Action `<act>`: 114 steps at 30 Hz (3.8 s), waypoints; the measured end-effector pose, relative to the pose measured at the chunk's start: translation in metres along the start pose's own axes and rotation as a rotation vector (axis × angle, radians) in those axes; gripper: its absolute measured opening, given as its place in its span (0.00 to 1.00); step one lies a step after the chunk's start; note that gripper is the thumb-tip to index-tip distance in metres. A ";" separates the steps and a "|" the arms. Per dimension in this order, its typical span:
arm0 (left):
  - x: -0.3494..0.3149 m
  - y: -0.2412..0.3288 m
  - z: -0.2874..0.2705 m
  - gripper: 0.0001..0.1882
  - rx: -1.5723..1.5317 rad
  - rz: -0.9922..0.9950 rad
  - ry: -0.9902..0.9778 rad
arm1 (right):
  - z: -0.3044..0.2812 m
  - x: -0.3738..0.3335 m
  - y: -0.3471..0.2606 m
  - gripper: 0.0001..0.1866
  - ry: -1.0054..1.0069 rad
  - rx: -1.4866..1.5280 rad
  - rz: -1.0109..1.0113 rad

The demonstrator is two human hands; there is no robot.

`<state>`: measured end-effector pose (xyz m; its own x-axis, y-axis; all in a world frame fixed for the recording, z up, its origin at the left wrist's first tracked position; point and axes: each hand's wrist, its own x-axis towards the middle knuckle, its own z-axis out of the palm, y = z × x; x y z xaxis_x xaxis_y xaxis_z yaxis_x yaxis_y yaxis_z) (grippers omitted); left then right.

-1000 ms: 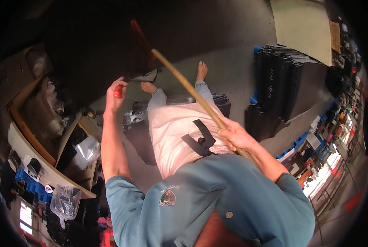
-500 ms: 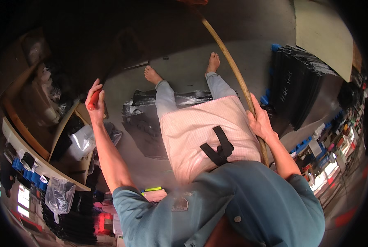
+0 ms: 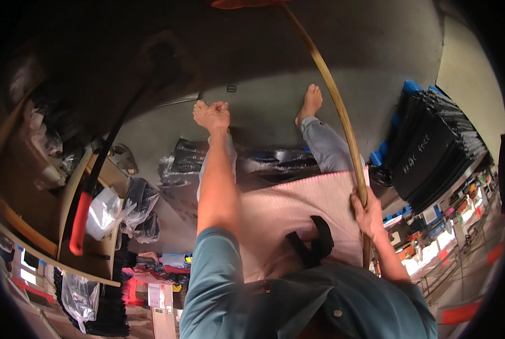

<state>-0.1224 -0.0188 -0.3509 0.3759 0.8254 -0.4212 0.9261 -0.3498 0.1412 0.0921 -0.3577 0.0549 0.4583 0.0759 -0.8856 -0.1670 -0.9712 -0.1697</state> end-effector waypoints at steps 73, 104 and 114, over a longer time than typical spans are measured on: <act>-0.288 -0.150 -0.425 0.16 -1.820 -0.930 0.437 | -0.076 -0.039 -0.194 0.10 -0.201 -0.389 -0.187; 0.041 -0.661 -0.756 0.07 -1.665 -0.817 1.318 | 0.026 -0.126 -0.379 0.23 -0.060 -0.695 -0.411; 0.107 -0.842 -0.808 0.09 -1.687 -1.083 1.609 | 0.066 -0.119 -0.406 0.15 -0.112 -1.188 -0.663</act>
<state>-0.8370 0.7215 0.2090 -0.9348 0.2291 -0.2715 -0.2838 -0.0220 0.9586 0.0481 0.0424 0.2005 0.0762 0.5622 -0.8235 0.9249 -0.3485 -0.1523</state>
